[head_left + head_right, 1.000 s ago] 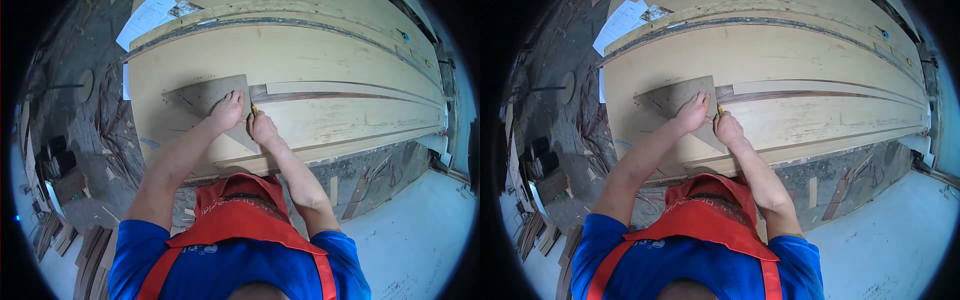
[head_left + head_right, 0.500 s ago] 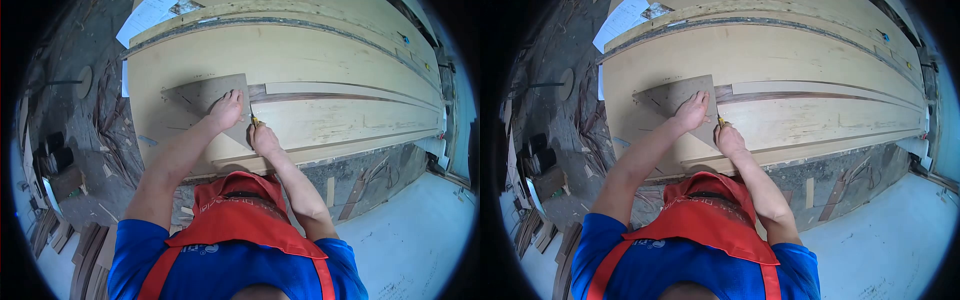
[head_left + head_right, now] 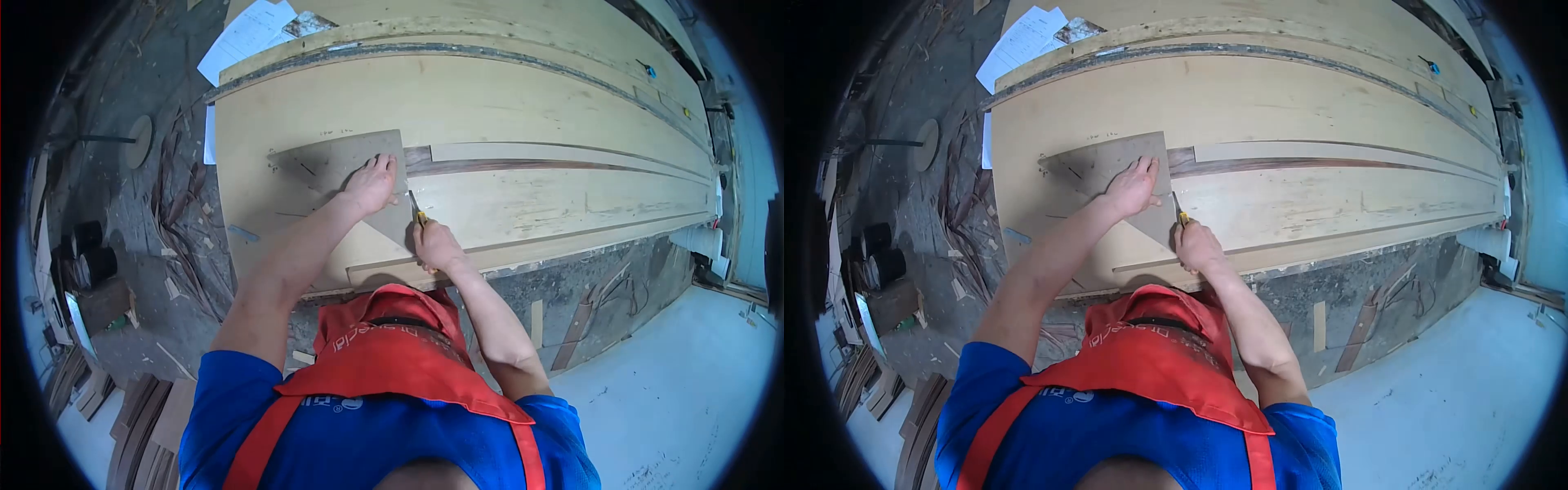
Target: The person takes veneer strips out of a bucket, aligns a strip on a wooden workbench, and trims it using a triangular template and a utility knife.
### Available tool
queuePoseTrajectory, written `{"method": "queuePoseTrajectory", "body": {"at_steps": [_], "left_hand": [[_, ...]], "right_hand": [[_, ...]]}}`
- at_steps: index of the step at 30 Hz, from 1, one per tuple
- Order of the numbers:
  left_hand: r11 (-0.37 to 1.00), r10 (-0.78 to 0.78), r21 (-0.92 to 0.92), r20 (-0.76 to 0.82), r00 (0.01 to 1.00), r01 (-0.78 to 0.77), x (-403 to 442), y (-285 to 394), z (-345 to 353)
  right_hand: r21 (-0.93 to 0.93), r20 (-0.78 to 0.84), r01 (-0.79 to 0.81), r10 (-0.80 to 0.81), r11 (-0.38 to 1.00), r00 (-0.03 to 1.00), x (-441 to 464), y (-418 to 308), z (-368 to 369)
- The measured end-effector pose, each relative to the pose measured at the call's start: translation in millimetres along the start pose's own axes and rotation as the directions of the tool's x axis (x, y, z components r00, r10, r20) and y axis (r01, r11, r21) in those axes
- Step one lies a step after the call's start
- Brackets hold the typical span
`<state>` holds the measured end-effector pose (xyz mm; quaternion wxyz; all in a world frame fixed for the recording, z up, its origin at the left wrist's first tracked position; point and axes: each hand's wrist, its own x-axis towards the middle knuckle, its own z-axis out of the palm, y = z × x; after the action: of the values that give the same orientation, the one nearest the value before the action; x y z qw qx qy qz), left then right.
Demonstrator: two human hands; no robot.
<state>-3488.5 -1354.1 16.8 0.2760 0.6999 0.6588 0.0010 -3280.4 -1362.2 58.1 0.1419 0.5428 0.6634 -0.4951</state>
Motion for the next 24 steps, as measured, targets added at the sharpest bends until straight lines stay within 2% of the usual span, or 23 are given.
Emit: {"method": "queuePoseTrajectory", "body": {"at_steps": [4, 7, 8, 11, 12, 15, 19, 23, 24], "left_hand": [[0.999, 0.029, 0.023, -0.001, 1.000, -0.029, 4.1, -4.9, -9.1], [0.959, 0.122, 0.263, -0.068, 0.990, -0.100, 7.7, -13.8, -19.4], [0.957, 0.130, 0.267, -0.061, 0.990, -0.110, 8.4, -19.7, -21.4], [0.973, -0.037, 0.215, -0.226, 0.973, 0.087, 11.6, -43.3, -30.2], [0.972, -0.036, 0.217, -0.223, 0.974, 0.085, 12.1, -50.4, -33.0], [0.965, -0.156, 0.186, -0.167, 0.974, 0.187, 8.9, -66.1, -38.7], [0.959, -0.165, 0.189, -0.233, 0.959, 0.211, -14.6, -95.1, -32.6], [0.947, -0.201, 0.204, -0.220, 0.955, 0.246, -36.9, -112.6, -38.8], [0.962, -0.159, 0.174, -0.269, 0.950, 0.210, -40.3, -123.3, -31.3]], "right_hand": [[0.111, -0.075, -0.038, 0.046, 0.993, 0.996, -5.9, -0.9, -4.9], [-0.221, -0.343, -0.027, -0.052, 0.975, 0.938, 3.3, 0.8, 7.9], [-0.211, -0.346, -0.032, -0.044, 0.977, 0.937, 5.0, 0.9, 15.8], [-0.287, -0.374, 0.139, -0.244, 0.948, 0.895, 10.0, -5.0, 37.2], [-0.283, -0.374, 0.138, -0.242, 0.949, 0.895, 11.1, -6.7, 40.8], [-0.327, -0.384, 0.087, -0.216, 0.941, 0.897, 5.3, -14.5, 45.3], [-0.287, -0.357, 0.161, -0.261, 0.944, 0.897, 14.7, -18.3, 64.8], [-0.257, -0.337, 0.227, -0.307, 0.939, 0.890, 18.7, -30.4, 80.3], [-0.255, -0.339, 0.241, -0.320, 0.936, 0.884, 17.9, -29.2, 84.2]]}}
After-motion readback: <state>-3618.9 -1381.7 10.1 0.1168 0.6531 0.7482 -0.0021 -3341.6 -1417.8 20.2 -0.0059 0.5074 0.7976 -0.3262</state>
